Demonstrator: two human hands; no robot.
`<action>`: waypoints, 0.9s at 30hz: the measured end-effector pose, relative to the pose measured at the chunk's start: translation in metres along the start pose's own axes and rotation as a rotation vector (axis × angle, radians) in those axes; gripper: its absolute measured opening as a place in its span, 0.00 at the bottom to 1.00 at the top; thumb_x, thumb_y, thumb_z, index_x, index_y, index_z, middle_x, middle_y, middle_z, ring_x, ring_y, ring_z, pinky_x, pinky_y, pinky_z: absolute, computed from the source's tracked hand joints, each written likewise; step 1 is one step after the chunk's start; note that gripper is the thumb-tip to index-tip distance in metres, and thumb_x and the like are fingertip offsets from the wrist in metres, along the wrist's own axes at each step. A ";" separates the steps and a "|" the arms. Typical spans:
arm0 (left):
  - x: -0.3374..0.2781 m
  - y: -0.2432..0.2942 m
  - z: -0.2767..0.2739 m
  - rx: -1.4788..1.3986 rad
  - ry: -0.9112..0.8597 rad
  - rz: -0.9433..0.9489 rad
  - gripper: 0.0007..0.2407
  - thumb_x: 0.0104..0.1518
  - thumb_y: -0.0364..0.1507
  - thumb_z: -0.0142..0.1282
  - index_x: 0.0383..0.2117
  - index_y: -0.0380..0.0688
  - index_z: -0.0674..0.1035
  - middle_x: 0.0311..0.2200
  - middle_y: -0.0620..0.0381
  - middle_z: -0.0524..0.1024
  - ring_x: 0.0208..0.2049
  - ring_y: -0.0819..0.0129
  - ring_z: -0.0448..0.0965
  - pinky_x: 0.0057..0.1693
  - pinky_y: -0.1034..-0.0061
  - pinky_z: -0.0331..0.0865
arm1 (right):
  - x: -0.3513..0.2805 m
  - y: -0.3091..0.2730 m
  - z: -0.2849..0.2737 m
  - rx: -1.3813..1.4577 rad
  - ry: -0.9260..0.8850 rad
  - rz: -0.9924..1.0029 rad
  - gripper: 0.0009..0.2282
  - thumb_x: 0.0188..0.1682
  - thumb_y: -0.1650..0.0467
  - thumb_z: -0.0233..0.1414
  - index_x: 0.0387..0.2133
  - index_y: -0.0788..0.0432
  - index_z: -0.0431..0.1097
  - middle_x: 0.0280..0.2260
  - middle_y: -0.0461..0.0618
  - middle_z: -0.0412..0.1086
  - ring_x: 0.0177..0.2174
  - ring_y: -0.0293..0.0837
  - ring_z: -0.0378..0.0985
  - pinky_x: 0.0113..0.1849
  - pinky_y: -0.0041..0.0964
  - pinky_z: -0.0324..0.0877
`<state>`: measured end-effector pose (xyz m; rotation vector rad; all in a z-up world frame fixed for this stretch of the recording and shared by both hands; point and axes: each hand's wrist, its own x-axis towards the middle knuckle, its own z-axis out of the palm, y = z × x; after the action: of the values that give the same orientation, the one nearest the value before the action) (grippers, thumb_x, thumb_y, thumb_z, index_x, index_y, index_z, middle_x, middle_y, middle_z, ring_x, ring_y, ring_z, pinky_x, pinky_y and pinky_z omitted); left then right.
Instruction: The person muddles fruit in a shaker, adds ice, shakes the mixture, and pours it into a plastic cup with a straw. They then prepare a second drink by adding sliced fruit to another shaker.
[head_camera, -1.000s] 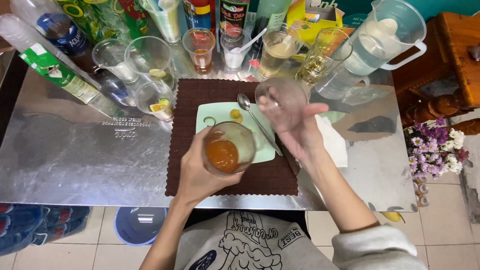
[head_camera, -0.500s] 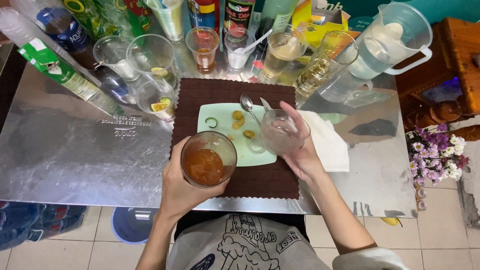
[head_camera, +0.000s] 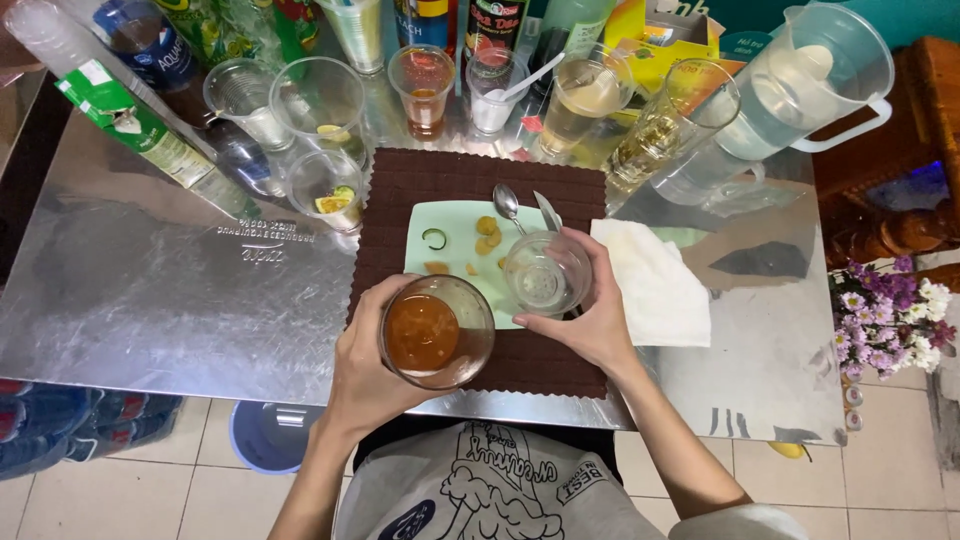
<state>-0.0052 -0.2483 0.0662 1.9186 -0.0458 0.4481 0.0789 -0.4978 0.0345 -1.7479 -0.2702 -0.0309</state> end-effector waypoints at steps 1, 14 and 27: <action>-0.001 -0.003 0.000 0.006 0.004 0.013 0.40 0.25 0.31 0.82 0.52 0.40 0.74 0.43 0.46 0.80 0.45 0.45 0.84 0.50 0.49 0.79 | 0.000 -0.001 0.000 -0.029 -0.011 0.015 0.49 0.20 0.72 0.77 0.61 0.57 0.57 0.53 0.58 0.67 0.55 0.55 0.71 0.60 0.59 0.63; -0.009 0.000 -0.015 0.032 0.124 -0.090 0.41 0.23 0.32 0.83 0.53 0.43 0.74 0.41 0.48 0.82 0.44 0.49 0.85 0.49 0.52 0.78 | -0.001 0.008 -0.007 -0.162 0.081 -0.272 0.50 0.30 0.56 0.71 0.66 0.57 0.50 0.64 0.57 0.54 0.65 0.49 0.51 0.65 0.54 0.45; 0.005 0.017 -0.051 -0.323 0.070 -0.103 0.38 0.34 0.31 0.77 0.57 0.39 0.69 0.55 0.49 0.75 0.56 0.63 0.78 0.63 0.72 0.71 | 0.009 -0.094 0.104 -0.297 -0.717 -0.260 0.43 0.36 0.63 0.68 0.65 0.60 0.52 0.65 0.58 0.57 0.64 0.52 0.60 0.60 0.46 0.57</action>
<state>-0.0192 -0.2077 0.0992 1.5790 0.0257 0.4115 0.0557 -0.3798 0.1065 -1.9541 -1.0591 0.3916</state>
